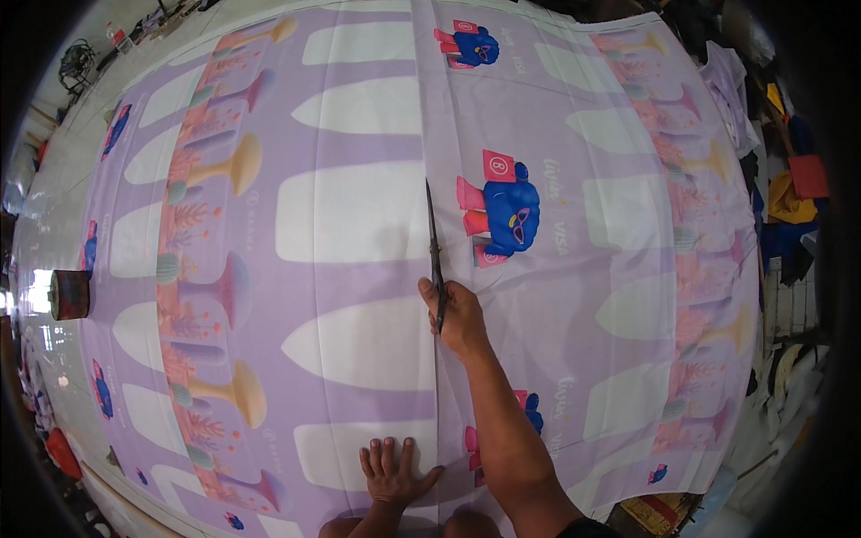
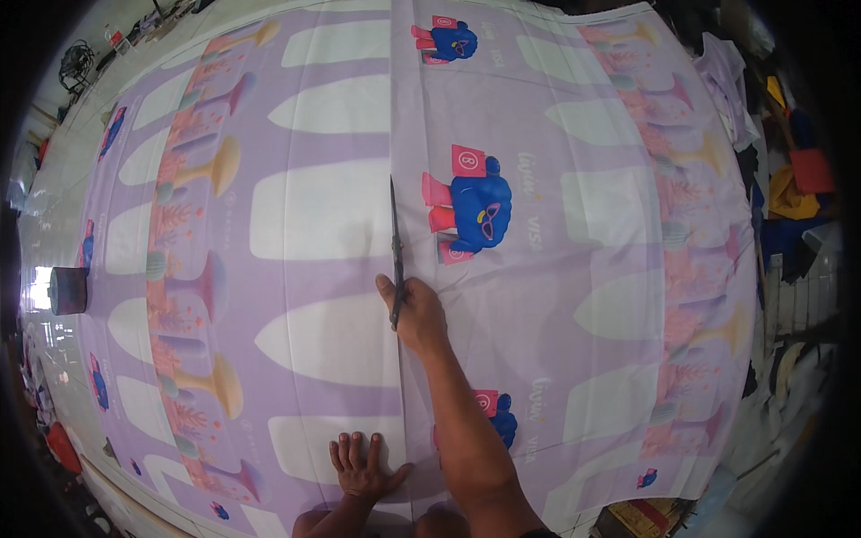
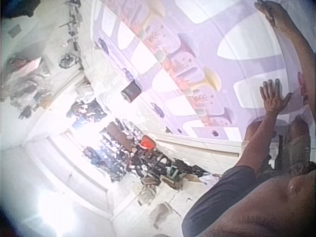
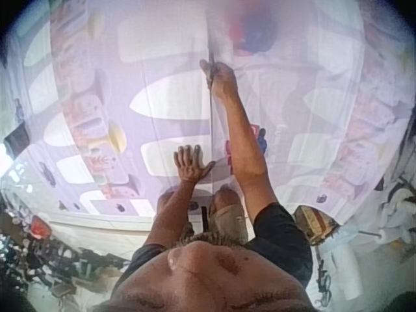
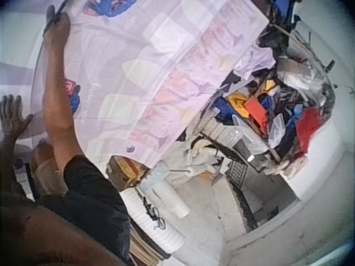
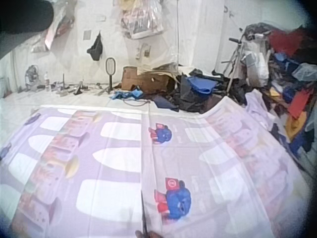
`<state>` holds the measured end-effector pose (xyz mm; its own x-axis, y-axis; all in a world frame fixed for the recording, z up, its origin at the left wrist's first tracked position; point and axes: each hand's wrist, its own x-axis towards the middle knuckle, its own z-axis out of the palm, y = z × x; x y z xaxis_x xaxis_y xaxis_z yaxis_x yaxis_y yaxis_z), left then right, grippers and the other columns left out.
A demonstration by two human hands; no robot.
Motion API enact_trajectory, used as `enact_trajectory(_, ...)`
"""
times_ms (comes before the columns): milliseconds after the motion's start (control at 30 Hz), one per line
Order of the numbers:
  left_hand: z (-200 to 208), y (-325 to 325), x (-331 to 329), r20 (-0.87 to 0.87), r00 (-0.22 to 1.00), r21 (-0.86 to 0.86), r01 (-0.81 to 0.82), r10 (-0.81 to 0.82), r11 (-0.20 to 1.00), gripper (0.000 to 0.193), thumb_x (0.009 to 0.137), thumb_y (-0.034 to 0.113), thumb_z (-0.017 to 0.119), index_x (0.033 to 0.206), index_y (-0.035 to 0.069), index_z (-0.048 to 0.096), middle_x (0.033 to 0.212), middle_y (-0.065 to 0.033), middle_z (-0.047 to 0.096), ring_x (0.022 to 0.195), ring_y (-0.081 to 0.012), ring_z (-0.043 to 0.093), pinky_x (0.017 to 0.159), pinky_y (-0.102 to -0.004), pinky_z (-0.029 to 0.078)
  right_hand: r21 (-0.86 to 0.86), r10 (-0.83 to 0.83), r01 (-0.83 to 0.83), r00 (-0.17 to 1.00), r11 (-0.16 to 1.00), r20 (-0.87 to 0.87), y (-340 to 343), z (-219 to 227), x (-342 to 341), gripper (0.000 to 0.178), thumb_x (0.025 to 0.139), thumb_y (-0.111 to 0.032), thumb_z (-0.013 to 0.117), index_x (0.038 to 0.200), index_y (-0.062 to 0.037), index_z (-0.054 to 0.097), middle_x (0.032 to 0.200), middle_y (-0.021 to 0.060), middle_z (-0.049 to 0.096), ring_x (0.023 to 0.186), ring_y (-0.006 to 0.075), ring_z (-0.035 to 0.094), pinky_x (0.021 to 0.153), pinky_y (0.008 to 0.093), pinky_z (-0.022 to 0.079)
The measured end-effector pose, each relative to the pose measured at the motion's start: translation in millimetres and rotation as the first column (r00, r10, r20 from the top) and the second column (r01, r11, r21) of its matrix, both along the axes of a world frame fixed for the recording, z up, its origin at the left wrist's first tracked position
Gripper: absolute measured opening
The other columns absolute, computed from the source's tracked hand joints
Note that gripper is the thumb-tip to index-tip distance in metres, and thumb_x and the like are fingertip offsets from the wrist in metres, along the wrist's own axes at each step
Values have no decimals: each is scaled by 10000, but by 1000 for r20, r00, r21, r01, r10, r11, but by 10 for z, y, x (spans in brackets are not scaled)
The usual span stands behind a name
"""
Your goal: The person uses shears to cut along a line on a large printed fabric banner laid on the floor, then folds the cut edge and secures it with a metal clamp using a weighted object.
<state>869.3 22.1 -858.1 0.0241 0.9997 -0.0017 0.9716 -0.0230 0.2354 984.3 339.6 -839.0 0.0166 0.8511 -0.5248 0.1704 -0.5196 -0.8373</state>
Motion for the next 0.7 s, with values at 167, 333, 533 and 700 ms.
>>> enact_trajectory(167, -3, -2, -8, 1, 1000, 21, -1, 1, 1000, 841, 688, 737, 710, 1284, 156, 588, 1454, -170, 344, 1419, -388, 263, 1143, -606, 226, -23, 3, -3, 1000, 1000, 28, 191, 99, -73, 570, 872, -614, 678, 726, -91, 506, 558, -7, 464, 484, 91, 451, 472, 256, 380)
enact_trajectory(333, 16, 7, -1, 2, 1000, 13, 4, -4, 1000, 838, 684, 745, 709, 1272, 159, 593, 1448, -163, 347, 1416, -383, 264, 1141, -603, 226, -46, -5, 9, 996, 999, 87, 538, 163, -158, 592, 864, -640, 667, 736, -83, 512, 552, 0, 464, 481, 105, 456, 478, 265, 384)
enact_trajectory(533, -25, -11, -15, 18, 1000, 29, 12, -13, 1000, 883, 669, 717, 735, 1307, 137, 542, 1476, -200, 324, 1433, -413, 248, 1133, -628, 236, -22, -27, 29, 996, 999, 84, 588, 138, -209, 571, 869, -602, 688, 707, -82, 519, 550, 7, 481, 474, 110, 473, 464, 274, 373)
enact_trajectory(700, 10, 11, -14, 11, 1000, 8, 13, -13, 1000, 872, 666, 716, 738, 1290, 137, 554, 1446, -194, 337, 1409, -418, 272, 1128, -632, 243, 38, -31, 28, 997, 999, 74, 572, 74, -171, 561, 868, -583, 701, 678, -90, 511, 540, 11, 488, 461, 115, 470, 454, 271, 364)
